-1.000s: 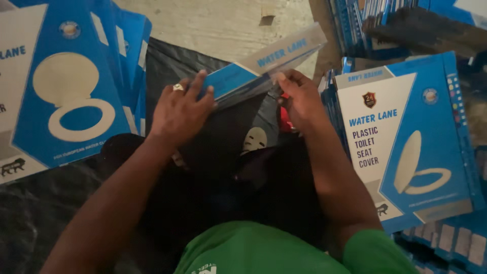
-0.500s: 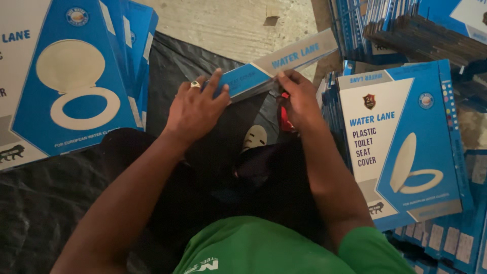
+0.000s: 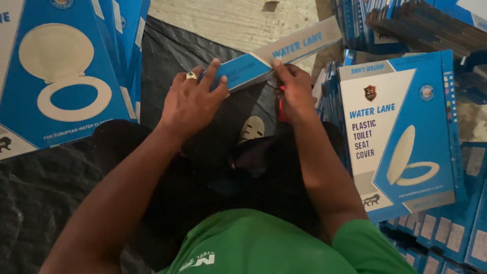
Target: The person sits on the floor and repeatedly packs flat blue and white boxes into larger cardboard boxes. They fold the flaps, apply clear packing tape with a handheld dispenser, and stack the sealed boxes to the side.
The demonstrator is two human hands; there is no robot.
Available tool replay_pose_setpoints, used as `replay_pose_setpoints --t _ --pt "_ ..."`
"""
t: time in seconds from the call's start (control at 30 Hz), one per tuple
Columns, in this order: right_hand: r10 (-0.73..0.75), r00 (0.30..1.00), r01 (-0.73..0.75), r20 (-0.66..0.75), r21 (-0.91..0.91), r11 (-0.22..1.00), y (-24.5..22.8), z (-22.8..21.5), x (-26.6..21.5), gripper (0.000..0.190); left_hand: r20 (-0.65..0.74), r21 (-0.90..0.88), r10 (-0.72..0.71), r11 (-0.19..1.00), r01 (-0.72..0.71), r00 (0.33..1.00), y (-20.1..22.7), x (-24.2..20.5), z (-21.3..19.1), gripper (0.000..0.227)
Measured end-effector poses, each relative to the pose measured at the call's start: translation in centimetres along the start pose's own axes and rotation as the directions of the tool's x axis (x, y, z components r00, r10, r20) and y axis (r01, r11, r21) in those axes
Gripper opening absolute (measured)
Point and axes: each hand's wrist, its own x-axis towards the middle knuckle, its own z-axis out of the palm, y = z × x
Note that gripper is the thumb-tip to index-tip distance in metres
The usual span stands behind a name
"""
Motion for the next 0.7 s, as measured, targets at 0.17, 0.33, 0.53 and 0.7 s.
replay_pose_setpoints --t 0.17,0.33,0.53,0.7 --pt "-0.005 0.999 0.005 -0.043 0.001 1.000 0.3 0.3 -0.1 0.056 0.036 0.003 0.008 1.000 -0.008 0.999 0.1 -0.1 0.1 0.032" --pt "-0.141 0.990 0.138 -0.027 -0.093 0.986 2.7 -0.7 1.5 0.050 0.012 -0.021 0.016 1.000 -0.016 1.000 0.1 0.0 0.0 0.034" --pt "-0.487 0.868 0.466 -0.095 -0.179 0.866 6.4 -1.3 3.5 0.035 0.017 -0.002 0.030 1.000 -0.030 0.999 0.2 -0.3 0.0 0.032" --pt "-0.674 0.731 0.556 -0.106 -0.480 0.678 8.8 -1.5 4.5 0.031 0.043 -0.040 0.024 0.999 -0.022 0.999 0.5 -0.6 0.0 0.034"
